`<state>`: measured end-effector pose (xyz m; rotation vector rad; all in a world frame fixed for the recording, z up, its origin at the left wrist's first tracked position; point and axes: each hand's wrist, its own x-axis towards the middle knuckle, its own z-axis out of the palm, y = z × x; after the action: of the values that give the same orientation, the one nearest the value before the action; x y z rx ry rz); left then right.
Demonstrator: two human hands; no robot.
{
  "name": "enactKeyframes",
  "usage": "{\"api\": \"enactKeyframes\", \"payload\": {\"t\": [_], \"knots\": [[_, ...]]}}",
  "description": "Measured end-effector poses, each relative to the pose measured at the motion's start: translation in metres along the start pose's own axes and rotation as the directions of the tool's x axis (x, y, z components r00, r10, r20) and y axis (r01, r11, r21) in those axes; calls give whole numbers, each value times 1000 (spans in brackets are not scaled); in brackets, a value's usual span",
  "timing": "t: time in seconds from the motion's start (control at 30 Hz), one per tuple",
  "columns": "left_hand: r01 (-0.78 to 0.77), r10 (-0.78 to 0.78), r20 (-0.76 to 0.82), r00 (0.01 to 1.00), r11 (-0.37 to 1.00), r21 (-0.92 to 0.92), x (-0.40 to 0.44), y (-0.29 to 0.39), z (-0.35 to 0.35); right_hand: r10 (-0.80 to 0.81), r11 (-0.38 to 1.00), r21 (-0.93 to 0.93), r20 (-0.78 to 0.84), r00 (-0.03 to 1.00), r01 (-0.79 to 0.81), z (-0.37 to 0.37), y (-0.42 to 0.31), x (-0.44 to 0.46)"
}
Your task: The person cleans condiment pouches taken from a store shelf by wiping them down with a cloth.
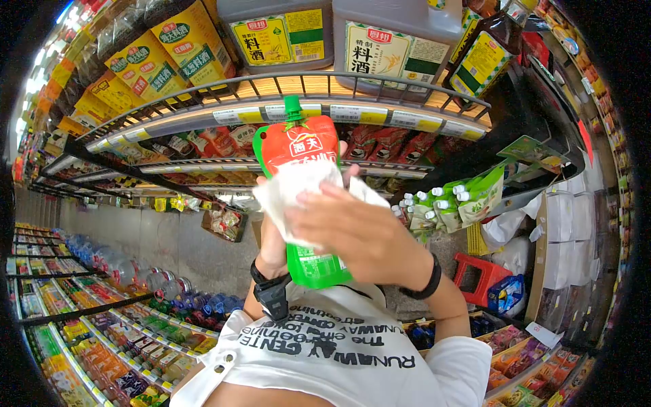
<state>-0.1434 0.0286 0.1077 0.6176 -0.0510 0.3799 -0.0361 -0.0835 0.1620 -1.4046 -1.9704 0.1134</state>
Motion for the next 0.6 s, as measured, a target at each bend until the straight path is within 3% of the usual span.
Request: {"api": "enactKeyframes", "payload": {"t": [0.07,0.13,0.3,0.37,0.4,0.43,0.47,0.5,0.53,0.57,0.6], "knots": [[-55,51,-81,995,998,-43,4,-2,7,-18,1000,-4,12,1000,18,2,-8,-11],[-136,139,-168,976,990,32,8,1,11,-18,990,142,14,1000,16,10,-12,-21],[-144,157,-120,980,983,110,9,2,11,-12,934,356,5,1000,9,4,-13,-40],[-57,60,-136,989,998,20,6,3,10,157,840,531,-45,987,-110,-2,-11,-57],[-53,55,-134,989,998,19,5,4,10,439,754,619,-226,870,-220,4,-12,-76],[-20,14,-144,989,999,-40,5,7,9,681,637,718,-353,641,-281,10,-12,-91],[12,-27,-152,988,995,-99,5,9,9,782,602,738,-469,410,-305,9,-5,-97],[-21,10,-114,993,996,-92,6,9,7,796,605,704,-547,258,-372,1,2,-85],[-10,1,-107,994,996,-91,6,10,8,794,591,678,-585,166,-437,-5,10,-76],[-11,2,-141,990,998,-65,6,10,8,795,582,652,-582,170,-487,-4,11,-66],[-11,4,-175,985,999,-40,5,11,9,808,579,629,-528,261,-519,4,8,-59]]}}
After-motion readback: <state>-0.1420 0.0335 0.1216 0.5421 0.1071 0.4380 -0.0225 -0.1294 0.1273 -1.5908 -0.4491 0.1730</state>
